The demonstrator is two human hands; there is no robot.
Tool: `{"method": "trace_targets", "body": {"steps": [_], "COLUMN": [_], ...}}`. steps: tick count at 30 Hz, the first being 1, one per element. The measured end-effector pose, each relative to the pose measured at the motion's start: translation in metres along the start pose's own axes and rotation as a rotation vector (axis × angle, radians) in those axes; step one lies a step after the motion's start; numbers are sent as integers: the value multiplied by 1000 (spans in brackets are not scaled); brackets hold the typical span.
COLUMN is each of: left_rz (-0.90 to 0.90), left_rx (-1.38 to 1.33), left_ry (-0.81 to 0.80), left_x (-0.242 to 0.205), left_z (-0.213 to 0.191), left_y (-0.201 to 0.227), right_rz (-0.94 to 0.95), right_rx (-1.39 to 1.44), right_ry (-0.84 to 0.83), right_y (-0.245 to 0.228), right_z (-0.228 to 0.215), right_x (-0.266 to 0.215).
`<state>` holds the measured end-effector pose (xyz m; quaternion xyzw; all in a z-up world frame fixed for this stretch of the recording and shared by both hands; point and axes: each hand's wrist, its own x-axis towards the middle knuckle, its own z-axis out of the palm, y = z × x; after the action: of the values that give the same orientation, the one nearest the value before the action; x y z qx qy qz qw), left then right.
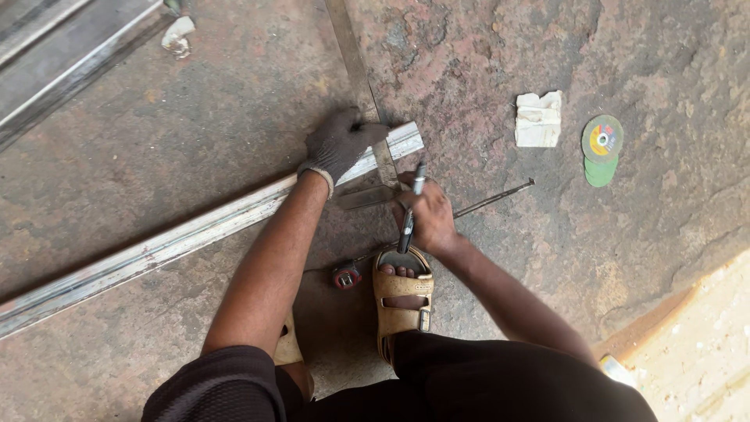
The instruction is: The person uses a try square and a marker to draw a diagonal line on a square metal tube. They then use an angle grinder to cut the metal tube along the marked line, producing sparks.
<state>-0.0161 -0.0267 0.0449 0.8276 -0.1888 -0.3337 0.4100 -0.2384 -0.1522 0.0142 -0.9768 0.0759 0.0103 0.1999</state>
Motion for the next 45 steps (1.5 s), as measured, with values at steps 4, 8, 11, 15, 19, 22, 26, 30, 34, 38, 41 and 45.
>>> {"method": "trace_targets", "body": {"steps": [4, 8, 11, 15, 19, 22, 26, 30, 34, 38, 41, 45], "left_rz": [-64, -17, -3, 32, 66, 85, 144, 135, 106, 143, 137, 131], "left_rx": [24, -102, -118, -104, -139, -216, -397, -299, -371, -326, -323, -339], "left_ry": [47, 106, 143, 142, 164, 113, 35, 67, 47, 67, 58, 51], "left_x": [5, 8, 7, 15, 15, 16, 16, 14, 16, 13, 18, 15], "left_z": [6, 7, 9, 13, 17, 14, 11, 13, 14, 15, 13, 14], "left_y": [0, 0, -1, 1, -5, -12, -19, -21, -20, -25, -22, -22], "right_rz": [81, 267, -46, -39, -87, -142, -143, -123, -140, -158, -171, -208], "right_rx": [246, 202, 38, 25, 17, 62, 85, 72, 86, 131, 147, 165], "right_ry": [273, 18, 163, 167, 215, 239, 240, 218, 244, 233, 234, 245], "right_y": [-14, -22, -25, -16, -6, -1, 1, -1, 2, 3, 4, 2], "right_z": [-8, -13, -12, -5, 3, 3, 0, -1, 1, 2, 0, -4], "right_x": [-15, -10, -9, 5, 12, 14, 16, 18, 19, 14, 19, 20]}}
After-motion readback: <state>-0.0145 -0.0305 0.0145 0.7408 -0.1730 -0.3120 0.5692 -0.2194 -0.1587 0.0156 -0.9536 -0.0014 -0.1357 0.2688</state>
